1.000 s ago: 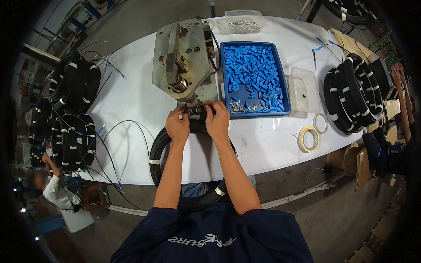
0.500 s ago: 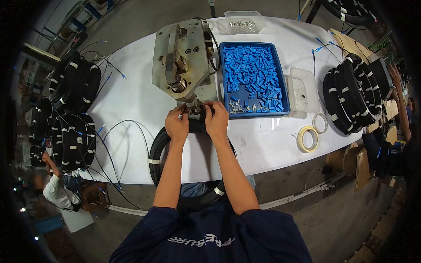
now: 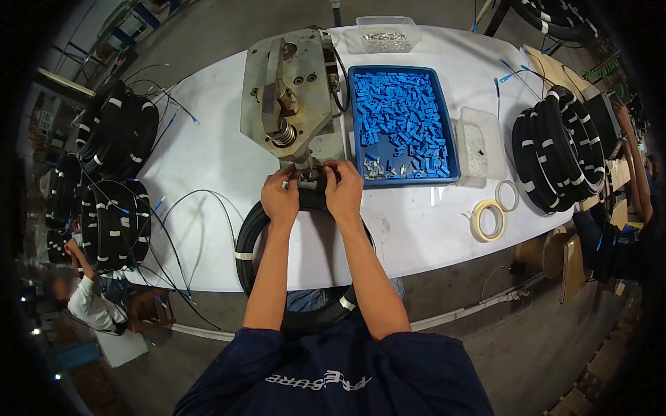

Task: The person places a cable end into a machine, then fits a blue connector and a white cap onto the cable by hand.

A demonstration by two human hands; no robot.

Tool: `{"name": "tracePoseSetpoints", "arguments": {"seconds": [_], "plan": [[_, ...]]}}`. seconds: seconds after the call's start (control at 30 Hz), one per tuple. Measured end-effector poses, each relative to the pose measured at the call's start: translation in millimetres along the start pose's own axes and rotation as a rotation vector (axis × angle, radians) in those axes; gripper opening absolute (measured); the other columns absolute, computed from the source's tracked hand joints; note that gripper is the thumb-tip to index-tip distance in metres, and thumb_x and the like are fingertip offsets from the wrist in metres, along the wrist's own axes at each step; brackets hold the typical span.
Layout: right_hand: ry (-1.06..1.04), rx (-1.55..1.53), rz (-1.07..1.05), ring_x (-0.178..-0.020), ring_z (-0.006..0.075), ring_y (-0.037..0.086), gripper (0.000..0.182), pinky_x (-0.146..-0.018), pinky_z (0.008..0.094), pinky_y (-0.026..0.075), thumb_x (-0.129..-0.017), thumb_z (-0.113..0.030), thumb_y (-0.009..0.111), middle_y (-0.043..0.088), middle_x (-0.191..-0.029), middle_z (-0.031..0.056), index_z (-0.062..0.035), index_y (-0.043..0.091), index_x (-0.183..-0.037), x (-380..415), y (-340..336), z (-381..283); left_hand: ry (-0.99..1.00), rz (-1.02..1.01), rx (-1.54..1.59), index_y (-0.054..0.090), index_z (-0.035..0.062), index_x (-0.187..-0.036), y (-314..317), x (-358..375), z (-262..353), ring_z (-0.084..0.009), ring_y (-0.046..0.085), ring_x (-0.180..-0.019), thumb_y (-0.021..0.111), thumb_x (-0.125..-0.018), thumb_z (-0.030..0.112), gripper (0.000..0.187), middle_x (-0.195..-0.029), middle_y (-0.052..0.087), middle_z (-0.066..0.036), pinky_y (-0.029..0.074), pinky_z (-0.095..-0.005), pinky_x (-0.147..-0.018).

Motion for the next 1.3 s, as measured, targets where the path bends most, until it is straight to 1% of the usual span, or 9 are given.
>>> {"name": "tracePoseSetpoints", "arguments": {"seconds": [0.27, 0.57, 0.63, 0.77, 0.87, 0.97, 1.03, 1.3], "plan": [[0.028, -0.010, -0.007, -0.080, 0.0340, 0.063, 0.008, -0.072, 0.0371, 0.049, -0.086, -0.001, 0.063, 0.066, -0.088, 0.0161, 0.0016, 0.067, -0.091, 0.2, 0.1, 1.3, -0.010, 0.006, 0.004, 0.075, 0.0111, -0.097, -1.2, -0.3, 1.9, -0.0267, 0.066, -0.081, 0.071, -0.081, 0.015, 0.016, -0.083, 0.071, -0.008, 0.051, -0.0388, -0.072], [-0.001, -0.012, 0.016, -0.078, 0.0328, 0.063, 0.007, -0.071, 0.0359, 0.049, -0.087, -0.002, 0.063, 0.065, -0.088, 0.0151, 0.0015, 0.067, -0.092, 0.0, -2.3, -3.0, -0.048, -0.017, 0.009, 0.075, 0.0109, -0.096, -1.0, -1.2, 2.9, -0.0265, 0.066, -0.083, 0.071, -0.082, 0.014, 0.015, -0.083, 0.071, -0.008, 0.051, -0.0383, -0.073], [0.002, -0.009, 0.006, -0.078, 0.0328, 0.063, 0.007, -0.071, 0.0360, 0.049, -0.087, -0.002, 0.063, 0.065, -0.088, 0.0152, 0.0016, 0.067, -0.092, 0.1, -2.1, -3.9, -0.030, 0.008, 0.018, 0.075, 0.0123, -0.093, -3.7, -1.3, 5.7, -0.0285, 0.065, -0.079, 0.067, -0.083, 0.013, 0.013, -0.086, 0.072, -0.006, 0.052, -0.0381, -0.070], [0.006, -0.010, 0.006, -0.079, 0.0333, 0.063, 0.007, -0.071, 0.0366, 0.049, -0.086, -0.002, 0.063, 0.065, -0.088, 0.0155, 0.0018, 0.067, -0.092, 0.3, -1.6, -1.9, -0.020, 0.018, 0.027, 0.075, 0.0126, -0.092, -2.5, -0.9, 3.3, -0.0278, 0.065, -0.079, 0.067, -0.083, 0.013, 0.012, -0.086, 0.073, -0.005, 0.052, -0.0379, -0.070], [-0.015, -0.012, 0.012, -0.080, 0.0338, 0.064, 0.007, -0.072, 0.0372, 0.049, -0.086, -0.002, 0.063, 0.066, -0.088, 0.0159, 0.0020, 0.067, -0.091, 0.5, -1.0, -0.2, -0.037, 0.002, 0.012, 0.075, 0.0133, -0.092, -2.5, -0.6, 3.2, -0.0273, 0.065, -0.080, 0.067, -0.081, 0.012, 0.014, -0.086, 0.072, -0.004, 0.052, -0.0379, -0.071], [0.009, -0.004, -0.004, -0.081, 0.0343, 0.064, 0.008, -0.072, 0.0372, 0.049, -0.086, -0.002, 0.063, 0.066, -0.089, 0.0161, 0.0017, 0.067, -0.091, 0.2, -0.5, 0.4, -0.028, -0.001, 0.012, 0.075, 0.0139, -0.093, -2.3, -0.6, 3.7, -0.0273, 0.065, -0.081, 0.065, -0.080, 0.009, 0.017, -0.086, 0.072, -0.004, 0.052, -0.0383, -0.071], [0.006, -0.011, 0.006, -0.081, 0.0343, 0.064, 0.008, -0.073, 0.0369, 0.049, -0.086, -0.002, 0.063, 0.066, -0.089, 0.0160, 0.0014, 0.067, -0.092, 0.3, -0.9, 0.1, -0.014, 0.002, 0.015, 0.074, 0.0142, -0.095, -2.8, -0.2, 4.9, -0.0278, 0.065, -0.081, 0.064, -0.079, 0.008, 0.020, -0.087, 0.072, -0.004, 0.052, -0.0386, -0.072], [0.010, -0.008, -0.004, -0.081, 0.0345, 0.064, 0.009, -0.073, 0.0374, 0.049, -0.086, -0.002, 0.063, 0.066, -0.089, 0.0163, 0.0011, 0.067, -0.093, 0.6, 0.1, 0.6, -0.008, 0.006, 0.022, 0.073, 0.0139, -0.098, -3.5, 0.1, 4.9, -0.0297, 0.065, -0.081, 0.062, -0.081, 0.007, 0.021, -0.089, 0.072, -0.005, 0.052, -0.0387, -0.073]]}}
Point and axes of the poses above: each hand's wrist, its own x-axis away from the middle knuckle, its own y-axis out of the palm, z = x × y, the point moved 7 cm from there along -x, towards the middle knuckle
